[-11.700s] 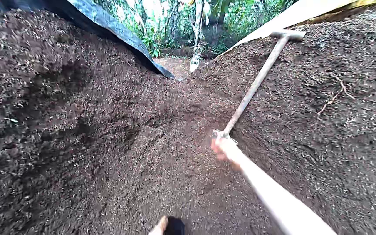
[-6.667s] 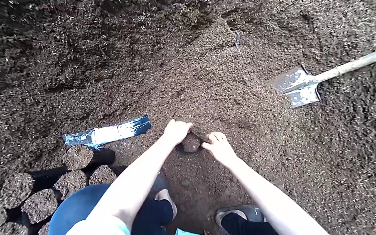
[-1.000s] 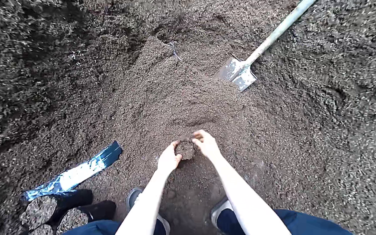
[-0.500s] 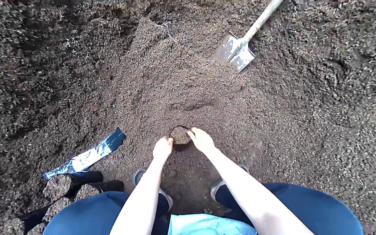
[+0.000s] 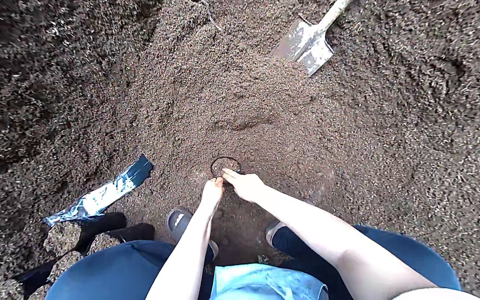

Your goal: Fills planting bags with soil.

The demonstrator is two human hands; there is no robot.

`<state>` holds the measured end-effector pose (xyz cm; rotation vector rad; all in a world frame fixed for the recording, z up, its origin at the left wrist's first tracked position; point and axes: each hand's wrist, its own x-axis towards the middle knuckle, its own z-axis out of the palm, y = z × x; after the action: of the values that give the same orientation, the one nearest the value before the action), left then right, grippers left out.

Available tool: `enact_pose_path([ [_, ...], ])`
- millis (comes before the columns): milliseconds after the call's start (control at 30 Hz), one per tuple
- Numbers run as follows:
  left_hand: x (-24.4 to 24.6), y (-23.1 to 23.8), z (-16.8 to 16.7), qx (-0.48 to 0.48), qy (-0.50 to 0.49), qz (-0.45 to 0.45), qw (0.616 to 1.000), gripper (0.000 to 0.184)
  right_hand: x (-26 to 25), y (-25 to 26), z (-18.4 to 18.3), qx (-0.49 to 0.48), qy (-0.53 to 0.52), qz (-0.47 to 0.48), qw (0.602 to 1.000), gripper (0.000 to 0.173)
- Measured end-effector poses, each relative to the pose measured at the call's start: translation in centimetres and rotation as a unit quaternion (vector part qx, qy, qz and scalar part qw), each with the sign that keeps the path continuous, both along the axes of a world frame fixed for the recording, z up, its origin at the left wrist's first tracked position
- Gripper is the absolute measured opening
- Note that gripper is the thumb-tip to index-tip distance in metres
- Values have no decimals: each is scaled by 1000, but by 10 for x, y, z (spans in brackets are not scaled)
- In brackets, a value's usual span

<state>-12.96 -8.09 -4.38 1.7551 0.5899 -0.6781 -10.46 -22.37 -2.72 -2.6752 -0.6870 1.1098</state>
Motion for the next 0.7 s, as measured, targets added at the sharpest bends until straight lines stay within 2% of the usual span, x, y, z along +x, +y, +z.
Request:
enact_pose_path([
  [67, -5, 1, -2, -49, 11, 67, 996, 33, 12, -5, 10, 24, 36, 14, 999, 57],
  [100, -5, 2, -2, -54, 27, 83, 995, 35, 21, -12, 18, 69, 56, -4, 996, 54],
  [167, -3, 3, 2, -50, 93, 89, 990, 44, 42, -35, 32, 217, 65, -116, 967, 42],
  [233, 0, 3, 5, -46, 174, 59, 982, 58, 77, -73, 28, 279, -11, -222, 934, 36],
  [300, 6, -1, 10, -53, 214, 24, 975, 58, 122, -121, 15, 211, -122, -295, 924, 41],
  [367, 13, -8, 17, -35, 207, -5, 978, 45, 161, -165, -10, 130, -174, -359, 908, 49],
  [433, 16, -13, 21, -25, 196, -10, 980, 38, 174, -191, -40, 83, -151, -416, 893, 57],
  [467, 16, -13, 22, -28, 192, -2, 981, 37, 170, -193, -61, 68, -127, -429, 892, 68],
  [500, 16, -12, 22, -31, 190, 7, 981, 36, 161, -187, -84, 50, -101, -432, 895, 76],
  [567, 11, -10, 23, -21, 189, 9, 982, 38, 139, -167, -119, 15, -48, -419, 907, 81],
  [633, 7, -6, 22, 6, 163, -1, 987, 45, 131, -156, -116, -7, -13, -390, 921, 75],
  [700, 5, 3, 20, 36, 126, -22, 991, 55, 135, -147, -91, 16, -1, -348, 937, 66],
])
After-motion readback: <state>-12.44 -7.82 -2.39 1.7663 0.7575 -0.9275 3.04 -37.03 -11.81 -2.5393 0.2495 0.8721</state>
